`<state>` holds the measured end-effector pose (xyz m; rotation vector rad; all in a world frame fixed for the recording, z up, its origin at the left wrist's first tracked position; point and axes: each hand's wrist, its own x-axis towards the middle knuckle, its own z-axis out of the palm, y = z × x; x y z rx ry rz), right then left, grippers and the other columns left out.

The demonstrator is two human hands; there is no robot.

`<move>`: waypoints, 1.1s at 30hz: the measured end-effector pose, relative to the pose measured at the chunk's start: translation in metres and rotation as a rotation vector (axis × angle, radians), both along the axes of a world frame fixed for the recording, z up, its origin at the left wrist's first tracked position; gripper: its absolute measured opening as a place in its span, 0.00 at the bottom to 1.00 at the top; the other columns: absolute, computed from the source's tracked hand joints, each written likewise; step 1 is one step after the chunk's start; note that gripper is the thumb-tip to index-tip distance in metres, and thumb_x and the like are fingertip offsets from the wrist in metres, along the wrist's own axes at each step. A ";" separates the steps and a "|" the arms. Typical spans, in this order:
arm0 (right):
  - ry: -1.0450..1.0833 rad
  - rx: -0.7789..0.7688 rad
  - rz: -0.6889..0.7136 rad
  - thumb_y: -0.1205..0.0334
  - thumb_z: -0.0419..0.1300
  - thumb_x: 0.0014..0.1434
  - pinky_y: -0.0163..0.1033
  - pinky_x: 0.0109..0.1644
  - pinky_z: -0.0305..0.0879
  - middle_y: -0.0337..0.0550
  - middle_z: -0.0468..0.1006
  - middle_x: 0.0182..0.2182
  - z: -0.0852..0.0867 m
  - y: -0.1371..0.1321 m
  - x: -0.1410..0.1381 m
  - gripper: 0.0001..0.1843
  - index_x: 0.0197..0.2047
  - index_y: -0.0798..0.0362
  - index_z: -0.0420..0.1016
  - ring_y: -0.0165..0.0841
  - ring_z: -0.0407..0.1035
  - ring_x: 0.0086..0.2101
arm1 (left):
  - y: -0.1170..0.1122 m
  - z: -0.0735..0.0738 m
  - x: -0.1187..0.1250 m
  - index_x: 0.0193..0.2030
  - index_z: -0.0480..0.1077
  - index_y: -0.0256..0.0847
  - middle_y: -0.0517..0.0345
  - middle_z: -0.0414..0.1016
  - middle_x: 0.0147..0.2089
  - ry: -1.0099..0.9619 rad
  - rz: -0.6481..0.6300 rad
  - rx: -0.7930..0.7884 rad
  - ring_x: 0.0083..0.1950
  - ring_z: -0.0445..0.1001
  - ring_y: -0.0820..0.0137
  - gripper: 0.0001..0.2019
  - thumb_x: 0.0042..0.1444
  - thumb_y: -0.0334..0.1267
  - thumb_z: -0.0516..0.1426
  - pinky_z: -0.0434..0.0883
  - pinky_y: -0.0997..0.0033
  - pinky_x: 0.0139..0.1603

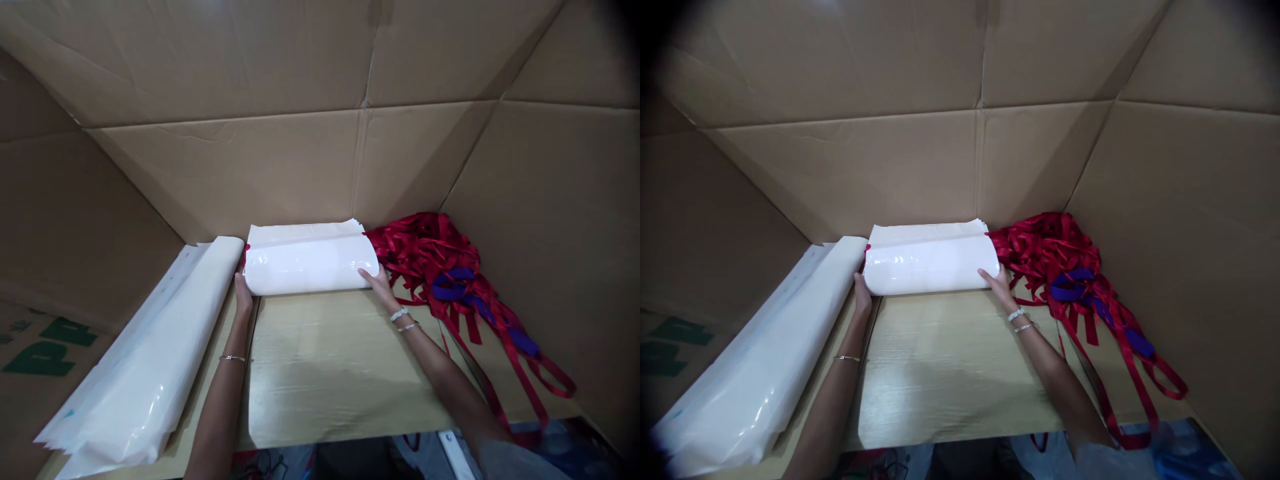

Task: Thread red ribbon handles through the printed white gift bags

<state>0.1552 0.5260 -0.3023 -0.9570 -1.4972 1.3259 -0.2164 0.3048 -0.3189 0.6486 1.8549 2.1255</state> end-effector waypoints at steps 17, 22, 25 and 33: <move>-0.013 -0.126 0.026 0.41 0.78 0.42 0.56 0.66 0.71 0.53 0.79 0.59 -0.010 0.011 0.009 0.48 0.62 0.50 0.70 0.50 0.75 0.57 | -0.038 0.021 -0.029 0.46 0.76 0.38 0.43 0.82 0.51 0.034 -0.161 -0.244 0.58 0.77 0.47 0.29 0.34 0.44 0.73 0.70 0.44 0.65; -0.028 -0.101 0.031 0.40 0.78 0.42 0.57 0.67 0.70 0.52 0.79 0.59 -0.016 0.015 0.010 0.48 0.63 0.49 0.70 0.51 0.75 0.58 | -0.031 0.026 -0.035 0.46 0.77 0.37 0.39 0.81 0.53 0.114 -0.235 -0.241 0.58 0.76 0.45 0.30 0.31 0.39 0.74 0.69 0.45 0.65; -0.016 -0.109 0.040 0.41 0.78 0.42 0.58 0.68 0.69 0.52 0.78 0.61 -0.016 0.016 0.011 0.50 0.64 0.49 0.69 0.51 0.74 0.59 | -0.028 0.021 -0.035 0.38 0.75 0.40 0.45 0.82 0.44 0.135 -0.084 -0.211 0.52 0.77 0.49 0.23 0.32 0.39 0.73 0.70 0.44 0.62; 0.037 -0.112 0.195 0.43 0.77 0.46 0.55 0.71 0.67 0.47 0.78 0.61 0.003 0.012 0.014 0.45 0.64 0.46 0.73 0.49 0.72 0.62 | -0.043 0.018 -0.037 0.33 0.82 0.37 0.41 0.85 0.44 0.080 -0.186 -0.360 0.58 0.76 0.39 0.16 0.38 0.44 0.71 0.66 0.41 0.67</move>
